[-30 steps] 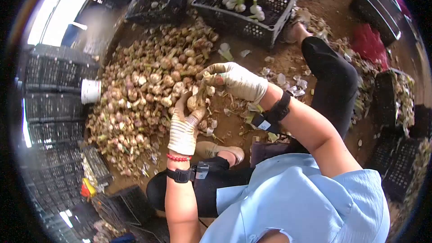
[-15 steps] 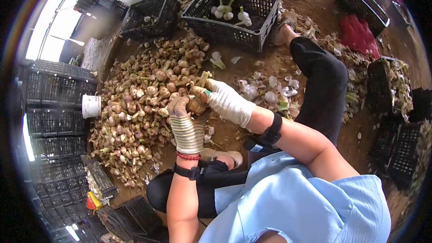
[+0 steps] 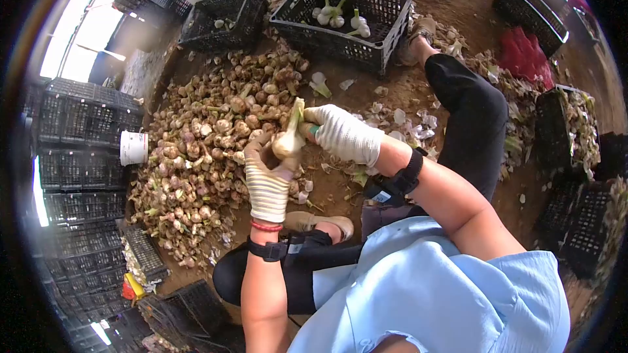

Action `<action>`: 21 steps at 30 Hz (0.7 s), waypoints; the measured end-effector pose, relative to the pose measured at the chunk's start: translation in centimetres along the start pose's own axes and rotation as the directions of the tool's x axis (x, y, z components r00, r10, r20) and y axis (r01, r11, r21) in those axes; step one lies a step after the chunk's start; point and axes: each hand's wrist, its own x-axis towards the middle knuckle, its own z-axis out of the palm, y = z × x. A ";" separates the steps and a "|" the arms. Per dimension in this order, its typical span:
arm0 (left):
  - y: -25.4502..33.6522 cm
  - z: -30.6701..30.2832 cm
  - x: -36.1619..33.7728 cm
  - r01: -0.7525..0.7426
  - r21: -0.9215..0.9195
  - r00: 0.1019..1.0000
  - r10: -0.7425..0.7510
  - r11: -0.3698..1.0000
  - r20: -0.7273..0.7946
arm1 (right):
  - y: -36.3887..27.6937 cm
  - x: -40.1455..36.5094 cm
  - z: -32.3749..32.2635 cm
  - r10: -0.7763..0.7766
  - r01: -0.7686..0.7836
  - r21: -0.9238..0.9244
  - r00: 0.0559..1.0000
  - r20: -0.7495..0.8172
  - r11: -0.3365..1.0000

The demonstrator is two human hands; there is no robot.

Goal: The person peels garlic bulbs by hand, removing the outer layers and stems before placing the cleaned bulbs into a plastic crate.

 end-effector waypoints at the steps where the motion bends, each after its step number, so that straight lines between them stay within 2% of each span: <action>1: 1.6 -0.5 -0.1 0.209 -0.039 0.978 -0.208 0.977 0.025 | 0.0 -0.3 -0.2 -0.001 0.001 0.003 1.000 -0.004 1.000; 2: 1.6 -0.8 -0.1 0.357 -0.341 0.934 -0.323 0.870 0.155 | 0.0 -0.7 -0.5 0.007 -0.014 0.145 0.999 0.046 0.989; 3: 1.5 -0.9 0.0 0.493 -0.581 0.870 -0.383 0.648 0.311 | -0.3 -1.1 -0.6 0.009 -0.037 0.284 0.995 0.098 0.958; 4: 1.1 -1.0 0.0 0.495 -0.577 0.869 -0.385 0.650 0.312 | -2.0 -1.9 -1.0 0.116 -0.172 0.378 0.979 0.167 0.910; 5: 0.5 -1.0 0.2 0.581 -0.566 0.812 -0.467 0.585 0.351 | -1.6 -1.9 -0.5 0.115 -0.171 0.381 0.980 0.165 0.909; 6: -0.1 -1.1 0.3 0.659 -0.551 0.745 -0.543 0.511 0.388 | -0.7 -1.8 0.2 0.129 -0.210 0.567 0.975 0.180 0.797; 7: -1.1 -1.2 0.4 0.660 -0.549 0.744 -0.544 0.513 0.387 | -0.4 -1.8 0.7 0.139 -0.240 0.725 0.970 0.198 0.646; 8: -2.1 -1.4 0.7 0.483 -0.361 0.873 -0.469 0.798 0.132 | -0.5 -1.8 0.9 0.153 -0.210 0.758 0.977 0.147 0.618; 9: -1.9 -1.2 1.0 0.278 -0.076 0.955 -0.284 0.957 -0.082 | -0.2 -1.7 0.8 0.150 -0.204 0.761 0.979 0.141 0.616; 10: 0.7 -0.6 0.8 0.252 0.262 0.965 -0.222 0.931 -0.139 | 0.3 -1.6 0.7 0.133 -0.130 0.554 0.991 0.036 0.822; 11: -1.5 -0.6 1.1 -0.168 0.281 0.972 0.206 0.945 -0.113 | 0.7 -1.5 0.5 0.089 -0.067 0.292 0.994 -0.060 0.954; 13: -1.0 0.2 1.2 -0.364 0.242 0.925 0.379 0.899 -0.017 | 0.7 -2.0 1.2 0.016 -0.008 0.159 0.999 -0.049 0.987; 14: -2.2 -1.0 1.3 -0.137 0.242 0.986 0.155 0.961 -0.057 | 0.7 -2.3 1.4 0.013 -0.005 0.157 0.999 -0.044 0.988; 15: -3.3 -2.1 1.4 0.096 0.231 0.992 -0.074 0.968 -0.098 | 0.8 -2.5 1.4 0.006 0.000 0.154 0.999 -0.037 0.988; 16: -0.7 -1.4 1.2 0.148 -0.008 0.977 -0.148 0.989 -0.154 | 1.7 -2.3 0.6 0.029 -0.016 0.163 0.996 -0.081 0.987; 17: -1.0 -2.5 1.4 0.113 -0.079 0.978 -0.125 0.990 -0.166 | 3.0 -2.0 -0.6 0.052 -0.029 0.174 0.990 -0.129 0.984; 18: -0.6 -3.3 1.3 0.177 -0.130 0.965 -0.198 0.976 -0.171 | 3.8 -1.7 -1.3 0.068 0.007 0.316 0.972 -0.225 0.949; 19: -0.1 -3.9 1.1 0.240 -0.180 0.947 -0.271 0.954 -0.174 | 3.9 -1.7 -2.7 0.229 -0.159 0.330 0.956 -0.184 0.930; 20: 0.8 -3.6 0.7 0.270 -0.208 0.935 -0.308 0.940 -0.178 | 7.1 -0.9 -3.7 0.259 -0.241 0.174 0.961 -0.095 0.955; 21: 0.6 -3.3 0.7 0.190 -0.187 0.965 -0.218 0.964 -0.148 | 7.6 -0.3 -3.8 0.303 -0.303 0.005 0.953 -0.013 0.953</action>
